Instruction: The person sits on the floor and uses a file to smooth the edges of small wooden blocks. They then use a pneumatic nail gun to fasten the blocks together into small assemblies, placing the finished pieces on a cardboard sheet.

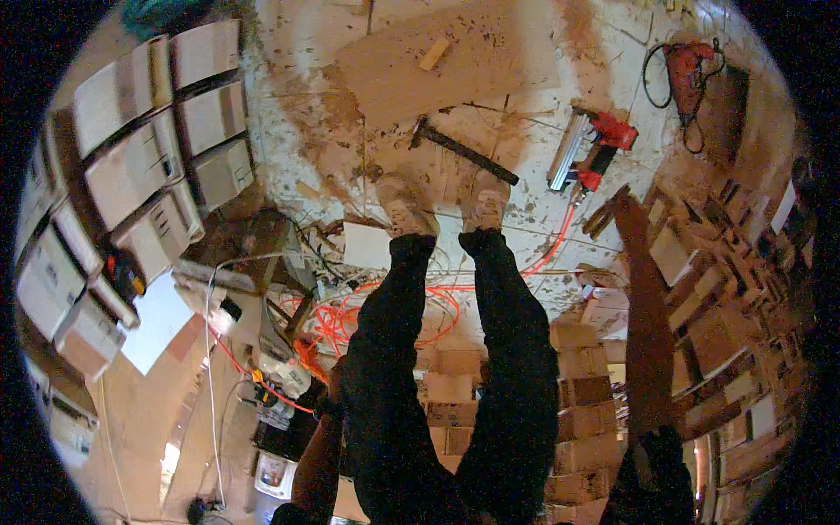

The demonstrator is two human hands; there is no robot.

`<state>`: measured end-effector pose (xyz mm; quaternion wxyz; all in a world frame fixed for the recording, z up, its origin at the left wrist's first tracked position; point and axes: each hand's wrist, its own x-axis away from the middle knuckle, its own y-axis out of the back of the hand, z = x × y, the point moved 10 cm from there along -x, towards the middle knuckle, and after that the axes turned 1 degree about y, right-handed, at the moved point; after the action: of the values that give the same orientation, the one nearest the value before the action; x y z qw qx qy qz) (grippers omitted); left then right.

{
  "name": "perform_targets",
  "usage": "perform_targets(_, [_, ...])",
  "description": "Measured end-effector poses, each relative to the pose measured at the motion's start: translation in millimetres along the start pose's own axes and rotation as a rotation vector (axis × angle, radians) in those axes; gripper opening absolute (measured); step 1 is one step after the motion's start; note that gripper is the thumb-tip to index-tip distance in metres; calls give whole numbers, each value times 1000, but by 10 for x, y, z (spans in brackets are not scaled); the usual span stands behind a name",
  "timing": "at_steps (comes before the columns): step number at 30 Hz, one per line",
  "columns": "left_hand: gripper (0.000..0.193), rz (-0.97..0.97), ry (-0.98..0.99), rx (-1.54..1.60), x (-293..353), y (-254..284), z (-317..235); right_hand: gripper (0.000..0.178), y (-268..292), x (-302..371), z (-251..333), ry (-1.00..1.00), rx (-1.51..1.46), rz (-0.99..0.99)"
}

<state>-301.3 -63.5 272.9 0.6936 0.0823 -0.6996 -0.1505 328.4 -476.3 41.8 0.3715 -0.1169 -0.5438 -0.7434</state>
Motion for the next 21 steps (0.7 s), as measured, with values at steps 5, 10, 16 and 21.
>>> perform_targets(5, [41,-26,-16,4,674,-225,388,32,-2,1308,337,172,377,67])
perform_targets(10, [43,-68,-33,-43,785,-591,915,32,-157,2317,302,50,305,345])
perform_targets(16, [47,-238,-107,6,1073,-1021,1474,48,-338,2953,82,-320,-95,415])
perform_targets(21, [43,-118,-121,294,1180,-1197,1282,50,-188,2704,231,-181,71,369])
